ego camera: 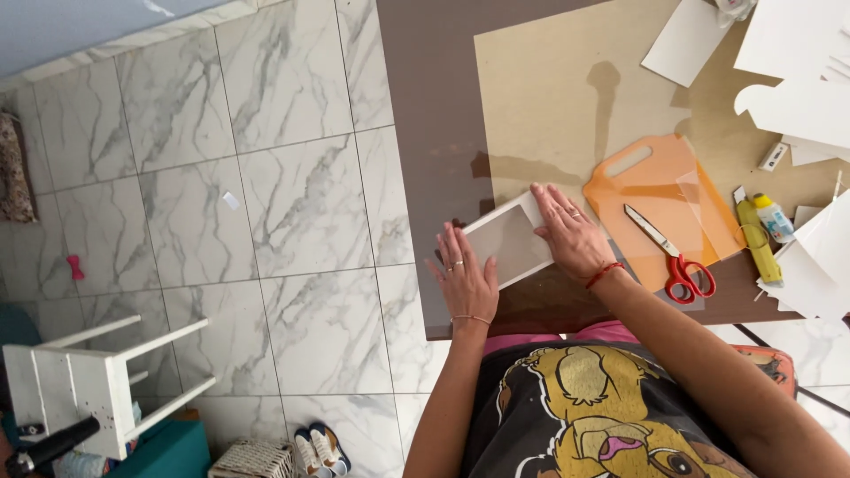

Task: The person folds a white paperboard box blank with a clear window insert into a finished box. They fold the side flaps, tuck tabs into slots, and press the seams to secure the structure. The completed box is briefly held and then placed on the table.

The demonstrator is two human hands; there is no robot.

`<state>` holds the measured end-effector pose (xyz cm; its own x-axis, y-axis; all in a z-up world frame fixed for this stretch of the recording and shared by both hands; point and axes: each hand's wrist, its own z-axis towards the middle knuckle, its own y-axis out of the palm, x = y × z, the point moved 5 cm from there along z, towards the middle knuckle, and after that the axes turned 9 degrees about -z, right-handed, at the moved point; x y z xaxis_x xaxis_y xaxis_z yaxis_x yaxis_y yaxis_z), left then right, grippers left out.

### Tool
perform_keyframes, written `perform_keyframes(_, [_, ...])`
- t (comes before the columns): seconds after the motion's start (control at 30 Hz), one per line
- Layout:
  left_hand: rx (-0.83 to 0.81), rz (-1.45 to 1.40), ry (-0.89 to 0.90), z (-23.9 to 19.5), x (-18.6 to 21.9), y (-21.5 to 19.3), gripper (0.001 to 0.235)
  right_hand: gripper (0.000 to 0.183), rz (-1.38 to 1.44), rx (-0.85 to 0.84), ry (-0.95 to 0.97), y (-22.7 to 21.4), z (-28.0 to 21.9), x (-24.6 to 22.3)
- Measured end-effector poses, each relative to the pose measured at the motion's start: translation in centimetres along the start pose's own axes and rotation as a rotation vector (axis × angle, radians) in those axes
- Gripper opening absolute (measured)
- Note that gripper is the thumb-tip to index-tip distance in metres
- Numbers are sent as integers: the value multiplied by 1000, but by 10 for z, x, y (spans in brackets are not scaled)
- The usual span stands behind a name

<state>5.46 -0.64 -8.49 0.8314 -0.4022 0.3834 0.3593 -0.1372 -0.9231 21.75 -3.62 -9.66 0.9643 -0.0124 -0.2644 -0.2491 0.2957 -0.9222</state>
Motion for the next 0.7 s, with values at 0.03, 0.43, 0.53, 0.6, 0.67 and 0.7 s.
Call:
perform_keyframes(0.03, [0,1,9,-3,-2,-2,61,54,-2,5,7,-12,2,-3])
perform_keyframes(0.43, [-260,-1402,-788,-86,-55,81,57,34,840,-431,1108,-2,-77,26])
perform_keyframes(0.53, [-238,-1561,-840,-70,-37,77,57,35,1021,-229,1191,-34,-79,41])
perform_keyframes(0.6, [-183,-1537,-876,-52,-12,47,49,48,1205,-273,1130,-73,-73,37])
perform_keyframes(0.67, [-346,-1442,-725,-30,34,6,54,52,1324,-151,1231,-92,-89,47])
perform_keyframes(0.7, [-445,-1351,-579,-17,59,-14,60,57,1452,-58,1283,-100,-95,51])
